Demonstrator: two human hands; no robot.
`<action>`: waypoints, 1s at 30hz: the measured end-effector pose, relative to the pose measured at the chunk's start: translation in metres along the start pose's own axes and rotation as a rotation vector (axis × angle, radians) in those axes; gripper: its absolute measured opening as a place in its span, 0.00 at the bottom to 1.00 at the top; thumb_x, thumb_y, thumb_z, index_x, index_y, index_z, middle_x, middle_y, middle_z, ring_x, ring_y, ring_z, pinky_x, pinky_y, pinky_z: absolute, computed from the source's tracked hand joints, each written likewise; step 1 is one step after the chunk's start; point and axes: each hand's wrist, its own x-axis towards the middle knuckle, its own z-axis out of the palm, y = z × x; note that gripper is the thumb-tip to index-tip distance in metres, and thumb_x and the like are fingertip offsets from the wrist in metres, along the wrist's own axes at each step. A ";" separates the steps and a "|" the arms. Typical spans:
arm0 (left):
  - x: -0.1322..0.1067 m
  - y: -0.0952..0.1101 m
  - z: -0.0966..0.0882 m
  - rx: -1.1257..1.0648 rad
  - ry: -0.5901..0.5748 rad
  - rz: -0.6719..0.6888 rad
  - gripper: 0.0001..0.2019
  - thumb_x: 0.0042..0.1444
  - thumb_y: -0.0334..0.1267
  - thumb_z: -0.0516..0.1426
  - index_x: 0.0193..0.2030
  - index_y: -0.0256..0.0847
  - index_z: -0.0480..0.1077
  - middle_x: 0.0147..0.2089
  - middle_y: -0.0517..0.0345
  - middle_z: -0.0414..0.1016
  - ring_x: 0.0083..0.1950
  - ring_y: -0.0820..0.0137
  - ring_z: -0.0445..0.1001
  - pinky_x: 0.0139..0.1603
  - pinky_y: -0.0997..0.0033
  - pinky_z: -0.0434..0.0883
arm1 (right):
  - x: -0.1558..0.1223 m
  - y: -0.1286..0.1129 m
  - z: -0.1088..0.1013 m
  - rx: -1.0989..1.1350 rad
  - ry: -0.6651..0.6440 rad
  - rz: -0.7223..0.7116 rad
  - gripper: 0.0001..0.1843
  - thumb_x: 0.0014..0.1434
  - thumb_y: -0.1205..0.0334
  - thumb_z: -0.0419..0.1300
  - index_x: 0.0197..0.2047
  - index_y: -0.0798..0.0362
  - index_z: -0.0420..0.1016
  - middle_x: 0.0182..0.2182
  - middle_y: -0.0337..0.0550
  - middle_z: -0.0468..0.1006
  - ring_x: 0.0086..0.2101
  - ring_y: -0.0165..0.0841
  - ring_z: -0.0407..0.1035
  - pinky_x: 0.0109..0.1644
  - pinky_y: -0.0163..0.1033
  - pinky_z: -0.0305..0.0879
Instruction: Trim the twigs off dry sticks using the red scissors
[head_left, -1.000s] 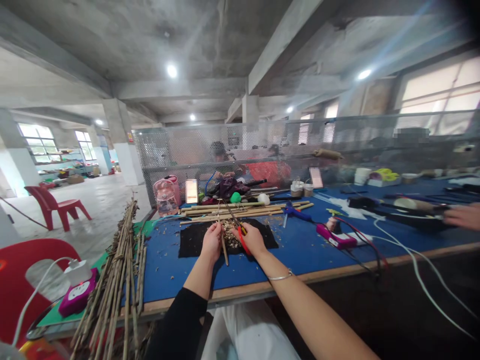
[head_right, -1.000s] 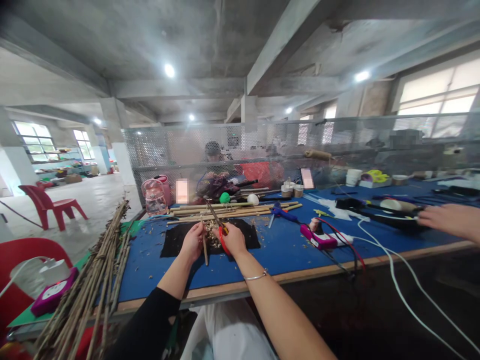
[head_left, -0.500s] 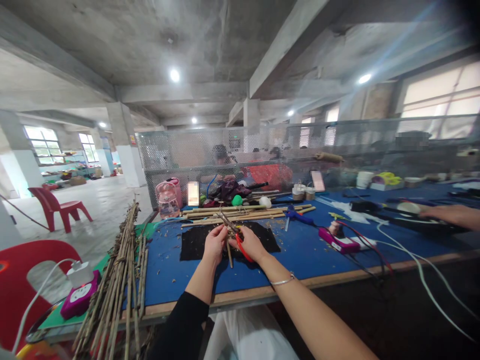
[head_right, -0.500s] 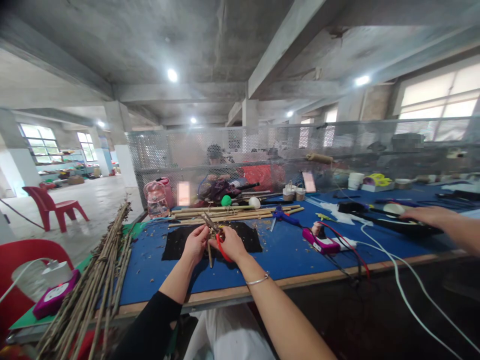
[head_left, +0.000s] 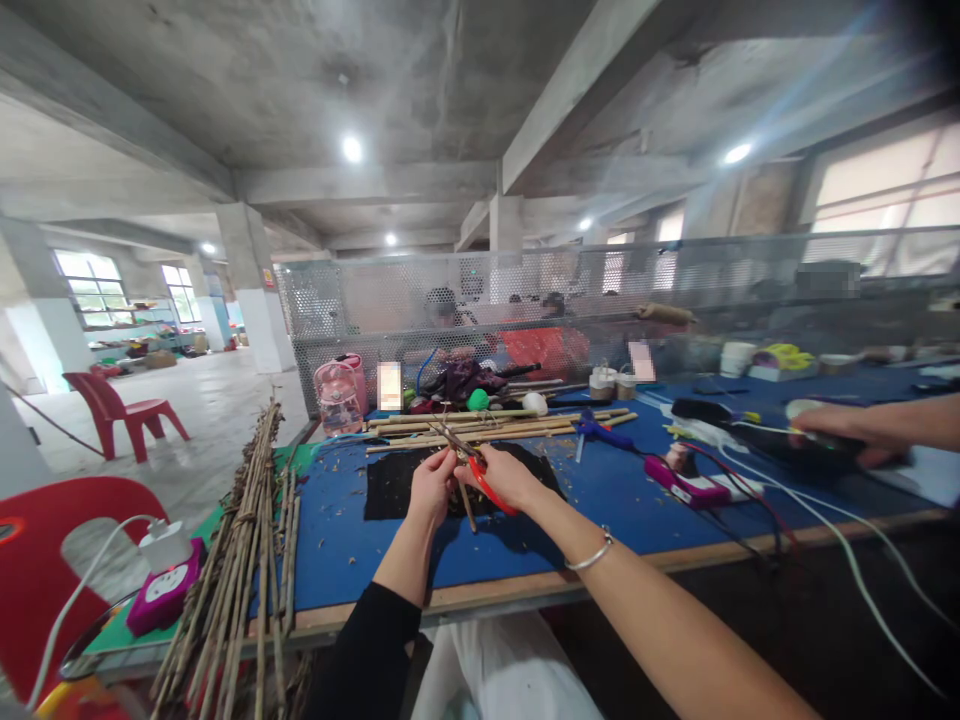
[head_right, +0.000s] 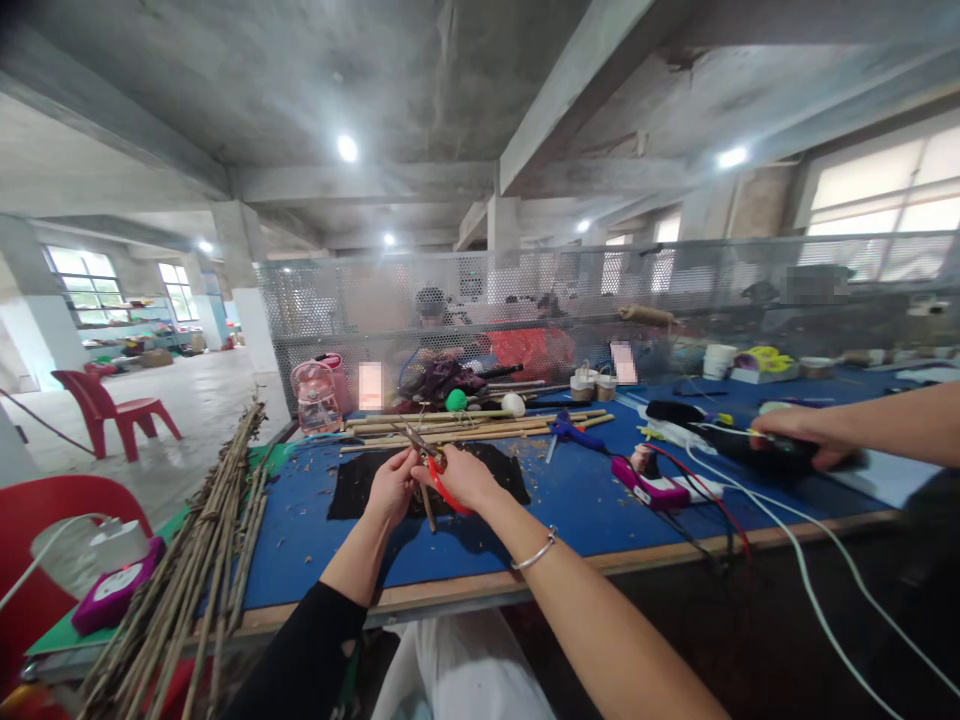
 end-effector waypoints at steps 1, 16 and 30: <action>0.000 0.000 0.000 0.008 0.003 0.003 0.20 0.33 0.42 0.68 0.34 0.34 0.76 0.31 0.52 0.77 0.25 0.76 0.70 0.25 0.79 0.64 | -0.001 0.000 0.000 -0.018 0.005 0.014 0.21 0.48 0.42 0.59 0.35 0.52 0.69 0.31 0.44 0.76 0.30 0.34 0.69 0.28 0.33 0.55; -0.002 -0.001 0.000 0.061 -0.058 -0.037 0.22 0.33 0.44 0.68 0.35 0.33 0.76 0.26 0.56 0.73 0.21 0.80 0.65 0.20 0.81 0.59 | 0.002 0.021 -0.006 0.070 -0.030 -0.080 0.21 0.47 0.44 0.60 0.34 0.53 0.70 0.28 0.42 0.76 0.28 0.32 0.68 0.29 0.33 0.57; -0.002 -0.002 0.000 0.066 -0.052 -0.069 0.21 0.31 0.44 0.68 0.31 0.32 0.73 0.19 0.61 0.67 0.17 0.83 0.59 0.17 0.82 0.53 | 0.001 0.020 0.008 0.135 -0.019 -0.061 0.21 0.50 0.43 0.58 0.36 0.53 0.72 0.30 0.45 0.77 0.29 0.34 0.70 0.30 0.33 0.59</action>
